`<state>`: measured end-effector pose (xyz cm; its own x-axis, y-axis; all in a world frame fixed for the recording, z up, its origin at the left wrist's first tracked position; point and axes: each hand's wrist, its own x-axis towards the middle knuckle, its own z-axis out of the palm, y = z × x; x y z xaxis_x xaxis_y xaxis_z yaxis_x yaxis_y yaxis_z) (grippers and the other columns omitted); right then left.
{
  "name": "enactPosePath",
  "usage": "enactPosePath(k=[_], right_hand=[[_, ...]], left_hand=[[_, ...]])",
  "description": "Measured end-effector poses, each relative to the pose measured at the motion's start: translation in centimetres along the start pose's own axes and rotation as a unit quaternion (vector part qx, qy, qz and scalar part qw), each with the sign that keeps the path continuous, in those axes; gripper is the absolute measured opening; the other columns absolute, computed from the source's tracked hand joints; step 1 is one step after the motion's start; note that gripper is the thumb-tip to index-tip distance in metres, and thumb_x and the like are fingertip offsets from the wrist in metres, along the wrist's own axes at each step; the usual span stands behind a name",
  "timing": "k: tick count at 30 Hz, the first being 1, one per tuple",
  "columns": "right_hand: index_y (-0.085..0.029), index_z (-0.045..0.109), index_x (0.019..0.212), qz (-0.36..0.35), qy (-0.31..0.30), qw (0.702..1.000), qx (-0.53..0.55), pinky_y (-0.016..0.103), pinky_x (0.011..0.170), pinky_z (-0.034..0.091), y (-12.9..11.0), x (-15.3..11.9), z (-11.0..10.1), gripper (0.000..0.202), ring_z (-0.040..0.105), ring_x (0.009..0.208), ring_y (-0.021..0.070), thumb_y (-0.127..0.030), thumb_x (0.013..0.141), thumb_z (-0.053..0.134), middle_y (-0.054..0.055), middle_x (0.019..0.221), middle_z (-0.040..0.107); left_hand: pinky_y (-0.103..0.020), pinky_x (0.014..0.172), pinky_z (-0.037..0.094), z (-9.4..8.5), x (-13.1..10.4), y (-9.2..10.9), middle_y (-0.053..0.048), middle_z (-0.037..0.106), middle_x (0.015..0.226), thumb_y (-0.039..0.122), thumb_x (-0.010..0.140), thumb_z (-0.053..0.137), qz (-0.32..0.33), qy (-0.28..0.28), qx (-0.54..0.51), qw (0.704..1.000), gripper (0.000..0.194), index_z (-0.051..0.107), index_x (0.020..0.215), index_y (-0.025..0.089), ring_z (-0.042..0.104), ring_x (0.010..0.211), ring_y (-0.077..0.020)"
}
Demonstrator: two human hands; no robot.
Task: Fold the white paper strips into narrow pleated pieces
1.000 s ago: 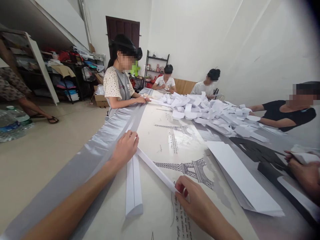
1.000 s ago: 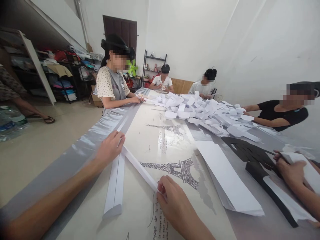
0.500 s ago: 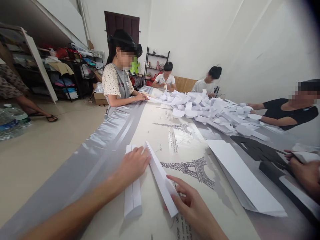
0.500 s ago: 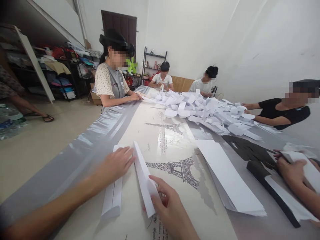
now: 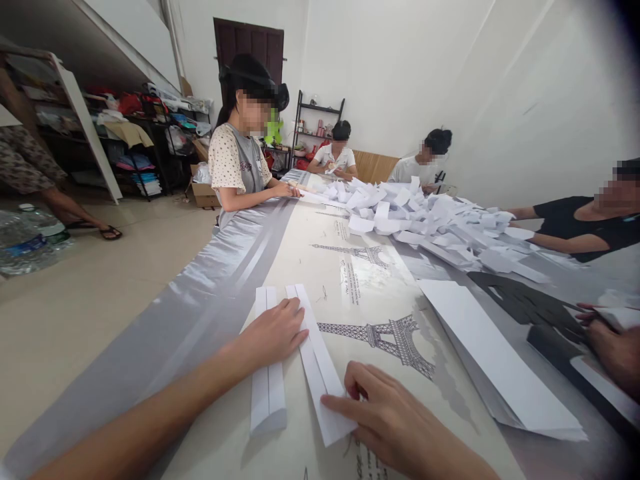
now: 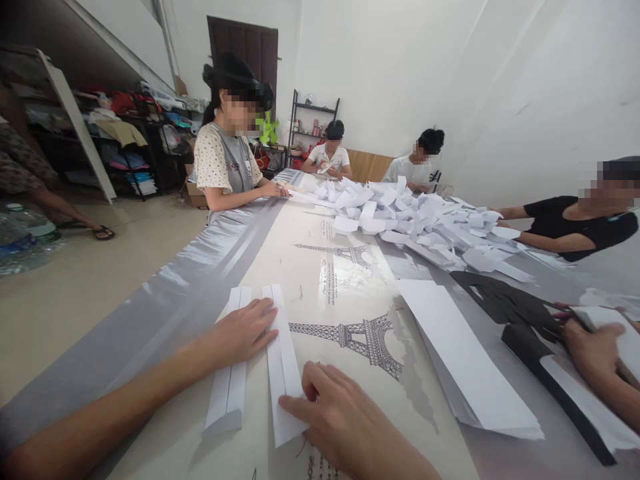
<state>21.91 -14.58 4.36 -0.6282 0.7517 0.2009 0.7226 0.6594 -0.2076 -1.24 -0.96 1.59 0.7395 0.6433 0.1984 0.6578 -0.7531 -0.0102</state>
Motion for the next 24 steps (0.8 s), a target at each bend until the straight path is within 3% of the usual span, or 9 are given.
enactPosePath(k=[3, 6, 9, 13, 15, 24], right_hand=[[-0.023, 0.069, 0.103, -0.099, 0.057, 0.992, -0.061, 0.033, 0.067, 0.050, 0.0, 1.5, 1.0, 0.030, 0.059, 0.079, 0.0200, -0.001, 0.087, 0.056, 0.006, 0.094, 0.064], [-0.023, 0.066, 0.106, -0.162, 0.049, 0.985, -0.026, 0.034, 0.076, 0.053, -0.1, 2.0, 2.2, 0.020, 0.061, 0.083, 0.0180, -0.009, 0.098, 0.055, 0.004, 0.095, 0.067], [-0.023, 0.065, 0.107, -0.181, 0.033, 0.983, -0.010, 0.034, 0.079, 0.054, -0.2, 2.0, 3.1, 0.016, 0.063, 0.086, 0.0180, -0.014, 0.100, 0.055, 0.003, 0.097, 0.069], [-0.021, 0.066, 0.107, -0.188, 0.031, 0.982, -0.005, 0.033, 0.080, 0.055, -0.2, 2.2, 3.4, 0.018, 0.065, 0.088, 0.0177, -0.011, 0.100, 0.053, 0.004, 0.101, 0.071], [-0.022, 0.066, 0.107, -0.189, 0.037, 0.981, 0.000, 0.033, 0.079, 0.055, -0.2, 2.4, 3.2, 0.018, 0.066, 0.087, 0.0176, -0.011, 0.099, 0.054, 0.004, 0.100, 0.072], [-0.024, 0.068, 0.102, -0.202, 0.063, 0.977, -0.023, 0.032, 0.070, 0.055, 0.8, 3.8, 2.6, 0.016, 0.067, 0.076, 0.0172, -0.012, 0.095, 0.059, 0.003, 0.087, 0.073]], left_hand=[[-0.038, 0.079, 0.054, -0.2, -0.1, 0.2, -0.013, 0.064, 0.109, 0.029, 0.102, 0.044, -0.007, 0.004, -0.006, 1.000, 0.024, 0.063, 0.106, 0.015, 0.063, 0.098, -0.0275], [-0.048, 0.098, 0.049, 0.1, -0.3, 0.3, -0.013, 0.068, 0.104, 0.030, 0.103, 0.044, -0.010, 0.041, -0.011, 0.999, 0.026, 0.067, 0.099, 0.017, 0.063, 0.105, -0.0303], [-0.059, 0.116, 0.033, 0.7, -1.1, 0.0, -0.016, 0.068, 0.121, 0.033, 0.104, 0.043, -0.012, 0.054, 0.005, 0.998, 0.030, 0.068, 0.107, 0.017, 0.056, 0.128, -0.0345], [-0.049, 0.118, 0.038, 1.7, -2.5, -0.6, -0.020, 0.050, 0.151, 0.034, 0.107, 0.035, -0.025, 0.045, -0.033, 0.998, 0.043, 0.056, 0.135, 0.008, 0.041, 0.146, -0.0320], [-0.045, 0.119, 0.039, 2.2, -2.7, -0.7, -0.021, 0.048, 0.153, 0.033, 0.107, 0.034, -0.035, 0.051, -0.059, 0.996, 0.045, 0.051, 0.139, 0.007, 0.039, 0.148, -0.0295], [-0.048, 0.118, 0.040, 2.9, 0.1, -1.0, -0.020, 0.048, 0.153, 0.036, 0.106, 0.039, -0.020, 0.063, -0.095, 0.993, 0.040, 0.050, 0.136, 0.012, 0.038, 0.148, -0.0298]])
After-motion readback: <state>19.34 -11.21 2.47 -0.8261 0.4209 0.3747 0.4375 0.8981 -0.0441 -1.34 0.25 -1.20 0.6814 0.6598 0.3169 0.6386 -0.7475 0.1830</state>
